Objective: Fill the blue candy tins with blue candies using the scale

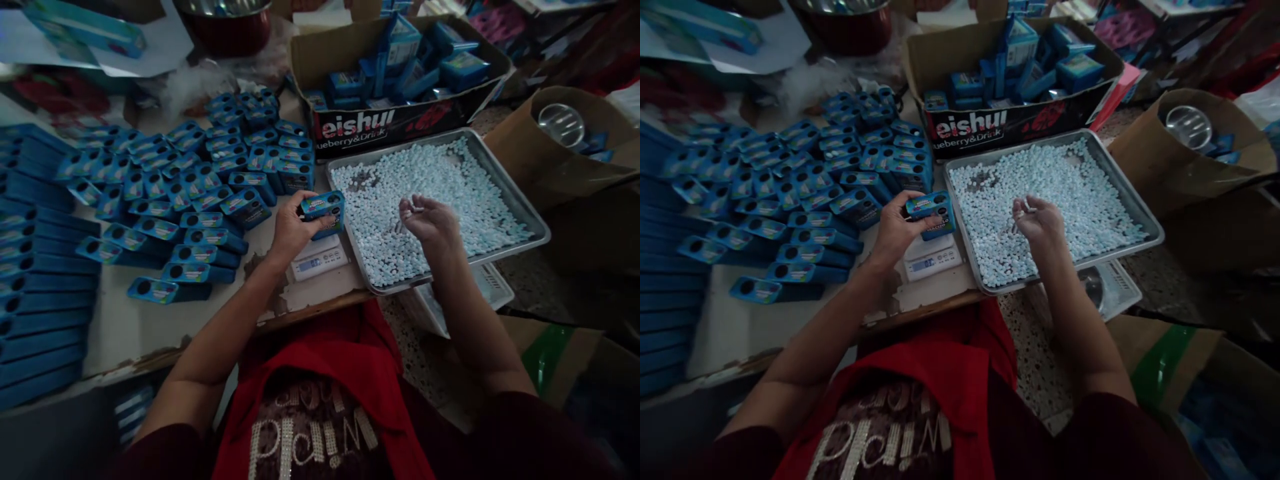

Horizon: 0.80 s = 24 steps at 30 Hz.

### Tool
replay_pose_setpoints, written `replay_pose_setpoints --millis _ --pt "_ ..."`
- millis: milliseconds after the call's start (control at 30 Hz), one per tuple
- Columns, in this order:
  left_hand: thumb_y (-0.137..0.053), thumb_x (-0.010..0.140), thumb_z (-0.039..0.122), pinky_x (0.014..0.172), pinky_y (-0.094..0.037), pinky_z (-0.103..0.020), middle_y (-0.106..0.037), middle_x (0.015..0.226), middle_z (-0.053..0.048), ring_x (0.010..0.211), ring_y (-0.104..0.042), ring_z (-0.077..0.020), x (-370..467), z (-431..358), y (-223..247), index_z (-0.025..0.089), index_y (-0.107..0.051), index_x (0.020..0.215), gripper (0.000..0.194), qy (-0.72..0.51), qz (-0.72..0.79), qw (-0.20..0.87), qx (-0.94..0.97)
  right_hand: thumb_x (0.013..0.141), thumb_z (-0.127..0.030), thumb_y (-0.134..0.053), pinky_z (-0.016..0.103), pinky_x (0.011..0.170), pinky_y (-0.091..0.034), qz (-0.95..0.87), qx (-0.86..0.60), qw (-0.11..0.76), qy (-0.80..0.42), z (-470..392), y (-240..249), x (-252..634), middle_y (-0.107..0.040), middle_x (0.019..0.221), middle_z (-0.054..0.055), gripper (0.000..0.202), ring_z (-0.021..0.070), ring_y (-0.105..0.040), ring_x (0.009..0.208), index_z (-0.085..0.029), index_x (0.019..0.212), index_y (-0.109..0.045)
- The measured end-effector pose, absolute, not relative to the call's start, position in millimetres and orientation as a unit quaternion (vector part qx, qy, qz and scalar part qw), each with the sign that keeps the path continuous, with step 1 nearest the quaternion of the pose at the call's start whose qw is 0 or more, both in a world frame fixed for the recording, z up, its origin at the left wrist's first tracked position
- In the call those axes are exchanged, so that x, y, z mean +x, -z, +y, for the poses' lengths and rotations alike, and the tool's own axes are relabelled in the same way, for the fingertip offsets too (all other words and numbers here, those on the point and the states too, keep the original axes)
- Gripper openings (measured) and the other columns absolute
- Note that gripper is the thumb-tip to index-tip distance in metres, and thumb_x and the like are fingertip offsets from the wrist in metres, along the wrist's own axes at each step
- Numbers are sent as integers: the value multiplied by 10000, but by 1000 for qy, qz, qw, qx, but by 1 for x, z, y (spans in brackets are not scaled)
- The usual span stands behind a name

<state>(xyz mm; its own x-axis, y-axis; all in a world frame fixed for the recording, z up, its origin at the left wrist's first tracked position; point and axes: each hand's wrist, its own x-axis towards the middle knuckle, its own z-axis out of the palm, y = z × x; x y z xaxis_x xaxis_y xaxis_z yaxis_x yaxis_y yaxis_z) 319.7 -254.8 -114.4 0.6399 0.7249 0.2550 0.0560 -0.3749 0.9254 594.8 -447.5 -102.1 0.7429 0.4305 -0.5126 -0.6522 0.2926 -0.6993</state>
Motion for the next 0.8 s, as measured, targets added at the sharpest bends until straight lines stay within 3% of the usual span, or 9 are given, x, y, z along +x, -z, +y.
replay_pose_setpoints --millis 67,133,233,300,367,467,600,733,800 --pt "-1051 787 254 826 -674 -338 -826 998 5 915 -804 -240 304 -245 119 260 -777 1150 454 -338 263 488 761 872 65 -735 119 619 -683 109 -507 768 -376 -453 99 585 -694 957 6 377 101 -731 733 -257 1014 -599" --pt "-1050 784 230 871 -685 -356 -836 1041 -8 945 -811 -246 293 -238 124 254 -782 1168 468 -342 266 480 763 876 77 -716 80 547 -612 78 -525 739 -414 -457 93 573 -724 934 17 369 82 -696 665 -229 1079 -677" --pt "-1071 778 211 895 -697 -369 -836 1048 -12 964 -822 -258 282 -237 132 251 -784 1182 498 -335 279 471 767 974 -40 -815 94 401 -468 29 -565 687 -455 -457 86 553 -717 805 22 179 78 -584 508 -181 1061 -746" --pt "-1098 768 203 932 -713 -384 -847 1081 -18 1004 -840 -272 277 -240 135 257 -792 1223 551 -326 283 474 767 1008 -150 -912 118 348 -385 -2 -593 652 -472 -452 82 542 -694 729 20 155 81 -525 450 -172 1001 -758" --pt "-1146 725 191 1036 -720 -415 -868 1252 -52 1170 -857 -312 273 -247 134 266 -790 1326 703 -328 277 478 767 1024 -192 -953 122 360 -380 -31 -610 622 -491 -442 76 536 -674 695 14 218 83 -520 451 -183 949 -748" --pt "-1195 705 228 1185 -690 -476 -826 1511 -107 1441 -793 -370 260 -255 129 294 -734 1518 937 -345 277 458 771 1004 -87 -935 141 423 -473 -59 -602 608 -514 -422 60 533 -675 727 20 247 102 -582 510 -197 921 -731" --pt "-1084 918 361 1187 -693 -487 -826 1502 -97 1420 -802 -340 230 -255 118 330 -693 1578 767 -380 299 422 767 963 86 -819 196 470 -551 -95 -610 599 -510 -397 32 530 -693 771 32 303 141 -641 561 -205 944 -737" --pt "-1010 986 346 1166 -710 -466 -856 1368 -72 1311 -837 -305 207 -247 101 306 -756 1471 548 -398 291 405 770 1049 -24 -871 216 437 -502 -192 -628 545 -522 -380 14 526 -732 773 37 215 149 -629 558 -204 991 -770" --pt "-993 1014 361 1165 -716 -474 -854 1331 -72 1280 -845 -304 202 -244 93 292 -782 1417 460 -408 279 397 773 1029 -46 -929 200 413 -435 -255 -602 532 -538 -372 12 526 -744 771 25 212 130 -604 549 -202 1017 -786"
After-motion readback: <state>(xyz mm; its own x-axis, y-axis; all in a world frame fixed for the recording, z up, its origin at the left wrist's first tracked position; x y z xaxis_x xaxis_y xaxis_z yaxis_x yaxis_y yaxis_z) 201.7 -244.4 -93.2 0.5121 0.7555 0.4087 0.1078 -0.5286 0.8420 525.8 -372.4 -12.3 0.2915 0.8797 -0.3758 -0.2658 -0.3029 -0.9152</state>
